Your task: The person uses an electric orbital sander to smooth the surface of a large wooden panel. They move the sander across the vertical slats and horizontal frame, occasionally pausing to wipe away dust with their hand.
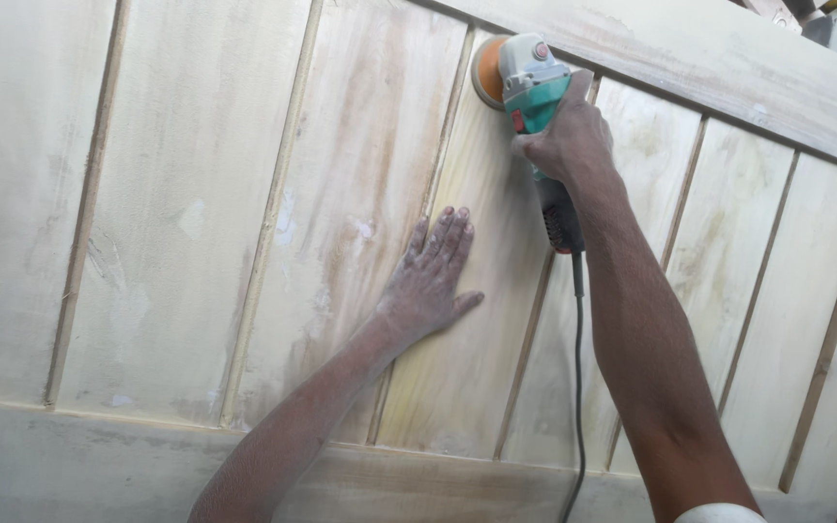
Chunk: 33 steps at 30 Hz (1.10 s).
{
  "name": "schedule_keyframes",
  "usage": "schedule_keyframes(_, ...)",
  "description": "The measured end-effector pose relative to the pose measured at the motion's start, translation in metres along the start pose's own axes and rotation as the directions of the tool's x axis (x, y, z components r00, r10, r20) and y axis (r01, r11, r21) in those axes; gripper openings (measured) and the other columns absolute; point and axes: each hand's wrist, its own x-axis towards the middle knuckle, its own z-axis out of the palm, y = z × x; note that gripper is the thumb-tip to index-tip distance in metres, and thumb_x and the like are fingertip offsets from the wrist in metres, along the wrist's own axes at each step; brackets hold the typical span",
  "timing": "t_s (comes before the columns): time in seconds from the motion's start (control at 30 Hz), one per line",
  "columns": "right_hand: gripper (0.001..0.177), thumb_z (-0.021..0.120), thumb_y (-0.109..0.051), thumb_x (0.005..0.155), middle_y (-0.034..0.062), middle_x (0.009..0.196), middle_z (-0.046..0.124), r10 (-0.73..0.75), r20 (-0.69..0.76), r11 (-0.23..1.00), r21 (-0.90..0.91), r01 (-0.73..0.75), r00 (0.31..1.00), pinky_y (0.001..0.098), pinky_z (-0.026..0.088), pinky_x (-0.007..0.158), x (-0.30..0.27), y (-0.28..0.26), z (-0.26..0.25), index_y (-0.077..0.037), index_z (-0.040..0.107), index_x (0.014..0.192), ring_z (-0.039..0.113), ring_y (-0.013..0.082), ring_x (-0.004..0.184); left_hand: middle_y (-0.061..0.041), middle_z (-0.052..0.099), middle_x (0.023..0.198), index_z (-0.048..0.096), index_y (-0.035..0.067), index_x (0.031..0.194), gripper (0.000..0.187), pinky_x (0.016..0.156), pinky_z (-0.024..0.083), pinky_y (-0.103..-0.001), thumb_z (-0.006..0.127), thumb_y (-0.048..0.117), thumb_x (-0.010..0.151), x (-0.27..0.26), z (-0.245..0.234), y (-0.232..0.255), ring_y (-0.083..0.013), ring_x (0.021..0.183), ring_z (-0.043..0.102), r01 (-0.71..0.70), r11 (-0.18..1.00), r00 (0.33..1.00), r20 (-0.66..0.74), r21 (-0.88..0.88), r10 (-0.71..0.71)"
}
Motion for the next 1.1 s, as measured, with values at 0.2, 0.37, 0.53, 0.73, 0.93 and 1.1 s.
schedule_keyframes(0.2, 0.086, 0.085, -0.017, 0.078, 0.0283, 0.108, 0.067, 0.075, -0.020, 0.997, 0.032, -0.075, 0.997, 0.0437, 0.067, 0.073, -0.019, 0.049, -0.025, -0.002, 0.026, 0.138, 0.074, 0.0384, 0.086, -0.021, 0.005, 0.168, 0.014, -0.005, 0.158, 0.095, 0.126, -0.001, -0.050, 0.043, 0.061, 0.096, -0.039, 0.039, 0.045, -0.0318, 0.156, -0.002, -0.115, 0.993, 0.993, 0.009, 0.007, 0.115)
schedule_keyframes(0.37, 0.088, 0.087, -0.021, 0.073, 0.0289, 0.108, 0.069, 0.066, 0.009, 0.997, -0.029, -0.065, 0.998, 0.0455, 0.064, 0.081, -0.063, 0.060, -0.030, -0.002, 0.029, 0.136, 0.074, 0.0400, 0.089, -0.019, 0.017, 0.169, 0.024, -0.004, 0.158, 0.087, 0.128, 0.004, -0.046, 0.044, 0.057, 0.100, -0.080, 0.068, 0.103, -0.0303, 0.158, 0.006, -0.252, 0.959, 0.967, -0.011, -0.126, 0.253)
schedule_keyframes(0.53, 0.088, 0.085, -0.027, 0.072, 0.0277, 0.099, 0.071, 0.039, 0.087, 0.995, -0.094, -0.031, 0.995, 0.0488, 0.062, 0.081, -0.120, 0.053, -0.005, -0.001, 0.029, 0.135, 0.074, 0.0431, 0.086, -0.018, 0.044, 0.158, 0.051, 0.001, 0.145, 0.063, 0.126, 0.024, -0.047, 0.060, 0.041, 0.098, -0.108, 0.064, 0.151, -0.0320, 0.151, 0.035, 0.015, 0.749, 0.998, -0.039, -0.662, -0.054)
schedule_keyframes(0.73, 0.072, 0.083, -0.033, 0.081, 0.0266, 0.089, 0.073, -0.205, 0.087, 0.977, -0.044, 0.209, 0.975, 0.0558, 0.057, 0.074, -0.223, 0.033, 0.028, -0.002, 0.038, 0.128, 0.072, 0.0465, 0.082, -0.013, 0.066, 0.135, 0.057, 0.000, 0.140, 0.055, 0.106, 0.051, -0.038, 0.063, 0.036, 0.098, -0.125, 0.083, 0.164, -0.0207, 0.125, 0.064, 0.126, -0.014, 0.794, 0.110, -0.992, -0.598)
schedule_keyframes(0.93, 0.076, 0.083, -0.038, 0.080, 0.0249, 0.083, 0.073, -0.313, 0.180, 0.948, 0.006, 0.318, 0.932, 0.0569, 0.057, 0.067, -0.307, 0.019, 0.057, 0.000, 0.037, 0.128, 0.073, 0.0459, 0.076, -0.009, 0.067, 0.122, 0.060, 0.001, 0.136, 0.054, 0.088, 0.055, -0.032, 0.064, 0.039, 0.098, -0.165, 0.090, 0.168, -0.0151, 0.110, 0.065, 0.128, -0.317, 0.715, 0.309, -0.940, -0.627)
schedule_keyframes(1.1, 0.079, 0.079, -0.033, 0.083, 0.0263, 0.082, 0.073, -0.297, 0.216, 0.949, -0.039, 0.312, 0.930, 0.0571, 0.057, 0.066, -0.355, 0.009, 0.079, -0.001, 0.034, 0.138, 0.072, 0.0466, 0.074, -0.002, 0.069, 0.111, 0.061, 0.006, 0.125, 0.049, 0.082, 0.057, -0.029, 0.068, 0.041, 0.092, -0.196, 0.070, 0.166, -0.0098, 0.100, 0.065, 0.192, -0.449, 0.690, 0.445, -0.873, -0.571)
